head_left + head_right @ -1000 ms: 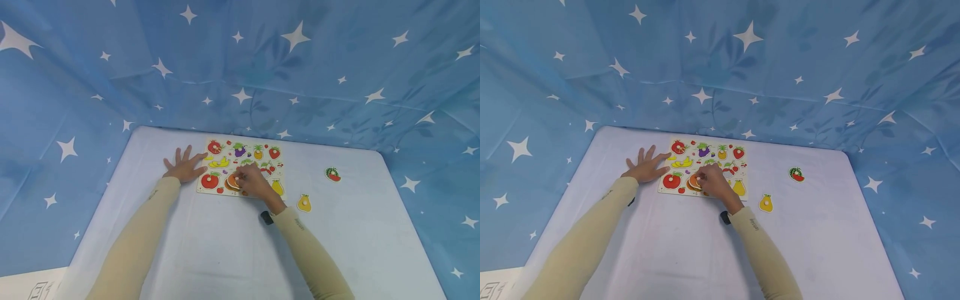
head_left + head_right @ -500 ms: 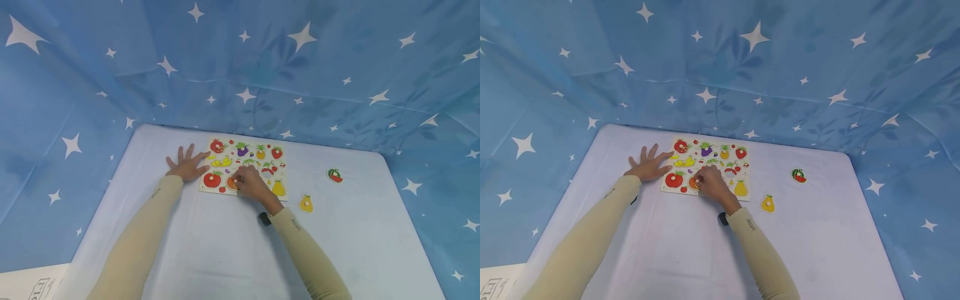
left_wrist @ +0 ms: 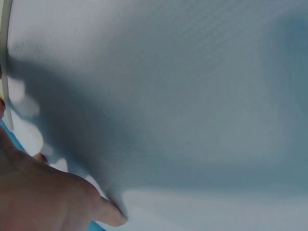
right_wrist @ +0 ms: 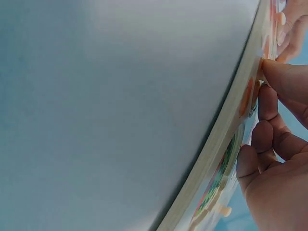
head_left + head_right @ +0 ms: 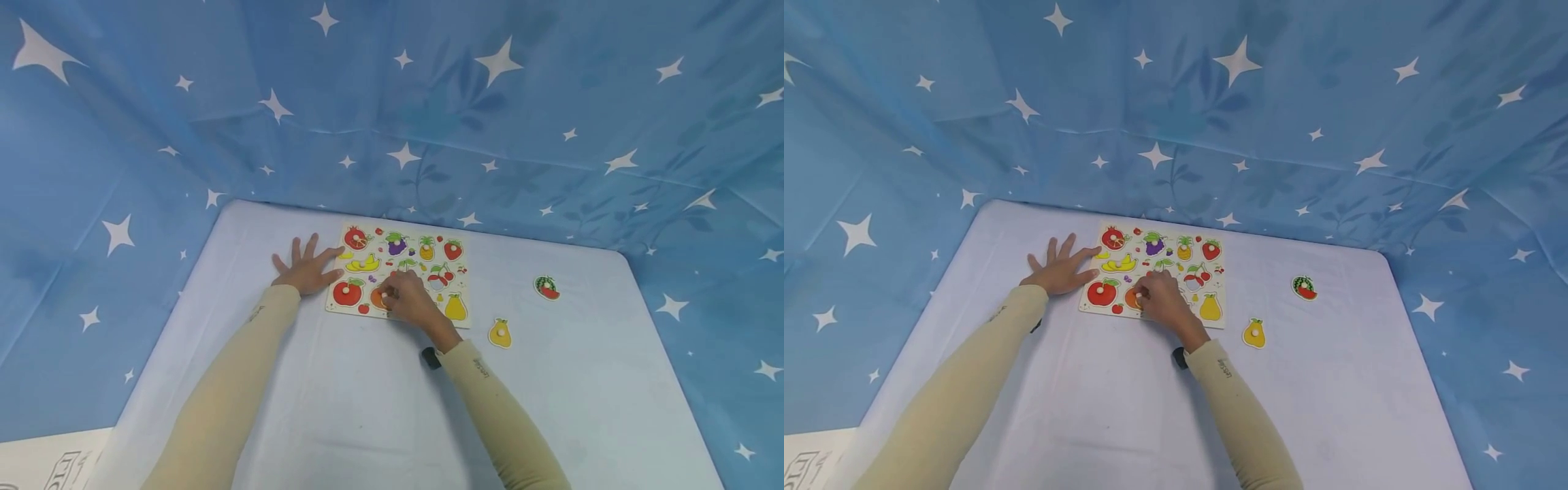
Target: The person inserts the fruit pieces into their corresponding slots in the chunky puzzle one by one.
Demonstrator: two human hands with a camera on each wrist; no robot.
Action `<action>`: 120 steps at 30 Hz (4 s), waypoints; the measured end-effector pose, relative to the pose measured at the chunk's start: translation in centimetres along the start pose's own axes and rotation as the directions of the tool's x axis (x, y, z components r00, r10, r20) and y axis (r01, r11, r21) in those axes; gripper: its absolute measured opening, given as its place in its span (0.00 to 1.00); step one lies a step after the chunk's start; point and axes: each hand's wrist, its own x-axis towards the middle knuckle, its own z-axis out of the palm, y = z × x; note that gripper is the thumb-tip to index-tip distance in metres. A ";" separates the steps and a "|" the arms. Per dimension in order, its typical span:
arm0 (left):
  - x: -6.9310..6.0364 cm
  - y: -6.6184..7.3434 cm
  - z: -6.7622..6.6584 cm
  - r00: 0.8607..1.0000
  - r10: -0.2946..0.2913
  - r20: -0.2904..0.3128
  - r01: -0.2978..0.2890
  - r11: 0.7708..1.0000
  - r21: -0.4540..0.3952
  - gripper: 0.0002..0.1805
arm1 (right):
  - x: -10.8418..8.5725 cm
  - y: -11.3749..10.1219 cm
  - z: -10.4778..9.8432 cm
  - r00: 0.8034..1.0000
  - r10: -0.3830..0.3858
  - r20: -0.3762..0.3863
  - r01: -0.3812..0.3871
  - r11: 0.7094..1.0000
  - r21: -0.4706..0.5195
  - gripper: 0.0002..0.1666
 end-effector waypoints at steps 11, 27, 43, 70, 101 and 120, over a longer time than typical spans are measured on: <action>0.6 -0.4 0.7 1.000 0.003 0.015 -0.003 1.000 0.007 0.39 | -1.1 1.0 -1.0 0.998 0.015 -0.054 -0.019 0.996 -0.085 0.57; 0.6 -0.7 0.4 1.000 0.001 0.022 -0.001 1.000 0.013 0.41 | -5.9 6.5 -8.3 0.978 0.125 -0.167 -0.105 0.986 0.126 0.64; -0.5 0.2 -0.4 1.000 0.010 0.022 -0.010 1.000 0.005 0.41 | -11.9 15.1 -16.2 0.910 0.323 -0.259 -0.307 0.946 0.101 0.61; 0.8 -0.9 0.7 1.000 0.010 0.005 -0.010 0.999 -0.031 0.41 | -14.7 23.1 -17.5 0.777 0.621 -0.106 -0.573 0.767 0.288 0.50; 0.2 -0.2 0.3 1.000 -0.014 0.010 0.014 1.000 -0.004 0.39 | -12.1 22.4 -15.4 0.695 0.591 -0.409 -0.538 0.805 0.249 0.18; 0.2 0.1 0.1 1.000 -0.012 0.023 0.011 1.000 0.003 0.39 | -10.0 20.0 -14.5 0.765 0.492 -0.416 -0.423 0.871 0.252 0.12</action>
